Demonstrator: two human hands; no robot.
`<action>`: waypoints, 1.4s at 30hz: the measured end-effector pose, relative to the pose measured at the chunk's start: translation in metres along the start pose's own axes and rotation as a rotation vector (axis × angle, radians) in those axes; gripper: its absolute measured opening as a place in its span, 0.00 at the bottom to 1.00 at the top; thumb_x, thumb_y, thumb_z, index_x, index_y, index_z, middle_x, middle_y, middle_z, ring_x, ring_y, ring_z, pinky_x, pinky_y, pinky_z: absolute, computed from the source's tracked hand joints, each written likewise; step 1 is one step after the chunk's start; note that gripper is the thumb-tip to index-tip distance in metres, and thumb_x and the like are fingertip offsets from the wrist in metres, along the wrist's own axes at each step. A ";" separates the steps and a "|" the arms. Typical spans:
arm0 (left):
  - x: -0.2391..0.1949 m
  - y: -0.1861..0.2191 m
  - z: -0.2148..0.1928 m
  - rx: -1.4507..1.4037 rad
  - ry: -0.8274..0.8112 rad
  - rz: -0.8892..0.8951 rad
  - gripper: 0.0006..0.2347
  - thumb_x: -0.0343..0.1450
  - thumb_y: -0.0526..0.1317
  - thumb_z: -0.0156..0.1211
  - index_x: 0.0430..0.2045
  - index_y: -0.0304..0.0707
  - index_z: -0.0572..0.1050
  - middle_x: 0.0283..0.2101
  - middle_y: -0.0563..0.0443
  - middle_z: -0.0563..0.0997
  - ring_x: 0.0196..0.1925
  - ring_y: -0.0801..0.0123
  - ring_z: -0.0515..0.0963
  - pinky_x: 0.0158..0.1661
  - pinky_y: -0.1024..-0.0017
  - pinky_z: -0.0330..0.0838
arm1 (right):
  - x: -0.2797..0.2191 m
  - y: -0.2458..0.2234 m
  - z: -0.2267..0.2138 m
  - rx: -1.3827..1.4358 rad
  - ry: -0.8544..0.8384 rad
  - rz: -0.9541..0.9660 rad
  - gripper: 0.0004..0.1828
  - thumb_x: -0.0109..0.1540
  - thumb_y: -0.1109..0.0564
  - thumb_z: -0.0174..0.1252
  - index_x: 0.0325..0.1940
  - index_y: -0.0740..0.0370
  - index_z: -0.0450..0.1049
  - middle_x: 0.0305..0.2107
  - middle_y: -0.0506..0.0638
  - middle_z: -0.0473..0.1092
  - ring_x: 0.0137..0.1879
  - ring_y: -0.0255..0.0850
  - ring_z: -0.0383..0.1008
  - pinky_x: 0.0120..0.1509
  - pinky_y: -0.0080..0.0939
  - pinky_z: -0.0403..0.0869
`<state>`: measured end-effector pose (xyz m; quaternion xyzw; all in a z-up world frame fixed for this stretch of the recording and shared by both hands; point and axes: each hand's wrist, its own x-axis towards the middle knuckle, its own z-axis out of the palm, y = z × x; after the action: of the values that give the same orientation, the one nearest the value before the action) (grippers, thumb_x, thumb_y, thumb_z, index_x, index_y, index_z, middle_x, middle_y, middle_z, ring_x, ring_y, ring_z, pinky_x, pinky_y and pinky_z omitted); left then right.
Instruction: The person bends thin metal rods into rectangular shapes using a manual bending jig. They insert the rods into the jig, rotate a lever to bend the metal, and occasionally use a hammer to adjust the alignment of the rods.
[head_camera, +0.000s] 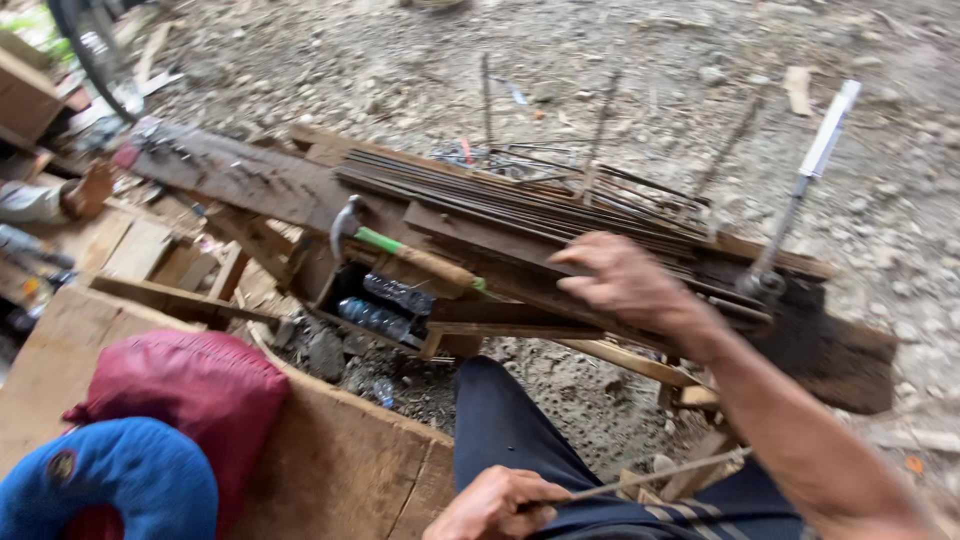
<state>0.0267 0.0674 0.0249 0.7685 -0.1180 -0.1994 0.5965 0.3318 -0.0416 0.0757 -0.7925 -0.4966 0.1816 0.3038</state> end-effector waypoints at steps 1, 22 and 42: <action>0.001 0.001 -0.002 0.019 0.026 -0.040 0.12 0.73 0.38 0.52 0.49 0.40 0.76 0.47 0.49 0.81 0.46 0.66 0.80 0.46 0.74 0.69 | -0.039 0.019 -0.030 -0.054 0.013 0.169 0.23 0.61 0.45 0.54 0.59 0.53 0.73 0.53 0.54 0.71 0.59 0.46 0.70 0.66 0.48 0.66; 0.030 0.017 -0.081 0.535 0.122 -0.286 0.12 0.68 0.41 0.61 0.45 0.54 0.83 0.33 0.60 0.86 0.27 0.76 0.81 0.25 0.81 0.79 | -0.416 0.180 -0.052 0.960 0.892 0.772 0.11 0.64 0.75 0.52 0.49 0.74 0.73 0.45 0.63 0.71 0.44 0.49 0.74 0.51 0.41 0.75; 0.191 -0.100 -0.229 1.183 0.994 -0.074 0.16 0.68 0.41 0.67 0.50 0.46 0.80 0.52 0.40 0.76 0.59 0.47 0.73 0.59 0.53 0.62 | -0.226 0.191 0.006 0.832 0.865 0.695 0.10 0.62 0.62 0.64 0.46 0.66 0.77 0.31 0.61 0.77 0.34 0.45 0.80 0.35 0.41 0.84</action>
<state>0.2937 0.2129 -0.0555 0.9620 0.1025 0.2452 0.0625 0.3578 -0.3046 -0.0583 -0.7245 0.0629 0.1114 0.6773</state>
